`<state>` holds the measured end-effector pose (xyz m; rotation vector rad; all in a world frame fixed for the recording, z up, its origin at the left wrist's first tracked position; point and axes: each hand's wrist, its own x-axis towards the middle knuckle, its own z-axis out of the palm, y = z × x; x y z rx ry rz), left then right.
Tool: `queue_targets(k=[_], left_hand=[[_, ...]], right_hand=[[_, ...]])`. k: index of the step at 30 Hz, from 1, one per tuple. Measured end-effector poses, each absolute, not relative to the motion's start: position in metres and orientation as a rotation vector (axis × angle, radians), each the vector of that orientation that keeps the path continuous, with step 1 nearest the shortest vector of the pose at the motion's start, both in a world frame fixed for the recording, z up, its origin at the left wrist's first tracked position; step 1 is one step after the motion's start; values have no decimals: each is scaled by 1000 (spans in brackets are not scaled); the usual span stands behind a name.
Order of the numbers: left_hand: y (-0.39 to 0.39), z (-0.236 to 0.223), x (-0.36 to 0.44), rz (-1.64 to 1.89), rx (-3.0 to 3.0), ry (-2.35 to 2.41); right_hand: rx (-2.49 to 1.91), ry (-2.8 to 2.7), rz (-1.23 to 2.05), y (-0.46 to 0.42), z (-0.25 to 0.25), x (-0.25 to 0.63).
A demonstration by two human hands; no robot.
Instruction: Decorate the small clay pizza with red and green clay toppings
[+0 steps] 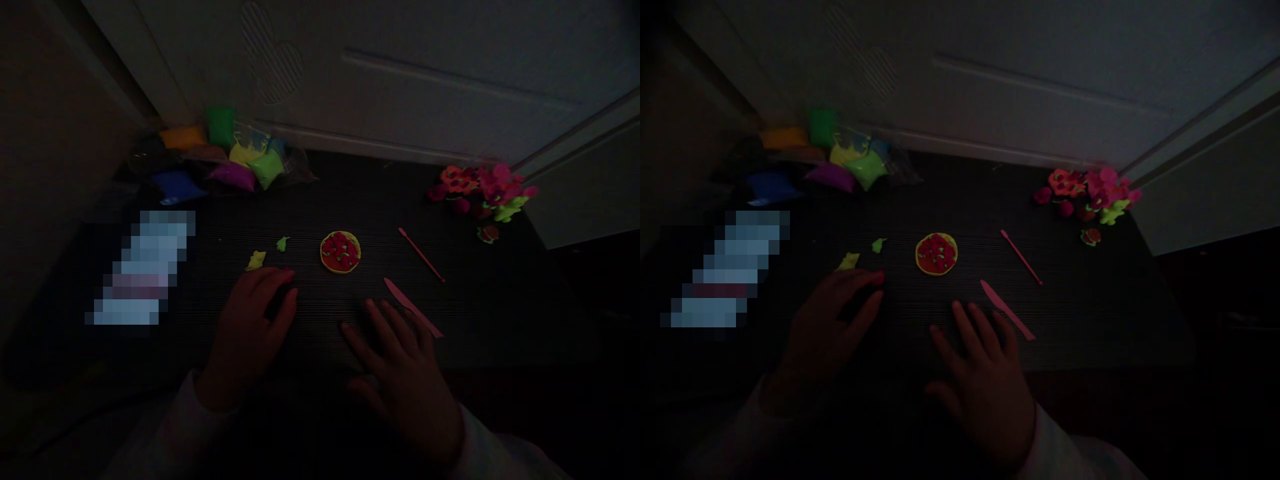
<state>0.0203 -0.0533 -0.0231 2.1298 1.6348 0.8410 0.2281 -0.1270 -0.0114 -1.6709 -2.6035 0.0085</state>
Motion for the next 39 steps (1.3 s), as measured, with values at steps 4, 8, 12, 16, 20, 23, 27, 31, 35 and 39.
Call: queue_targets(k=[4,8,12,16,20,23,27,31,35,39], left_hand=[[-53,-23,20,852,2131,1631],[-53,-23,21,850,2130,1634],[-53,-23,21,845,2120,1642],[-53,-23,21,832,2122,1640],[-53,-22,22,815,2103,1659],[-53,-22,21,806,2106,1653],[-52,-22,21,809,2102,1641],[-52,-22,21,803,2102,1645],[-53,-23,21,808,2100,1663],[-54,-22,22,804,2102,1674]], right_hand=[[-1756,-2533,-12,-129,-11,232],[-1691,-2561,34,-131,-10,227],[-1770,-2515,46,-125,-10,225],[-1724,-2540,45,-129,-10,227],[-1695,-2556,62,-132,-12,225],[-1752,-2504,41,-131,-12,225],[-1684,-2539,56,-130,-10,227],[-1751,-2491,49,-130,-10,228],[-1688,-2520,67,-131,-11,227],[-1724,-2509,58,-131,-12,226]])
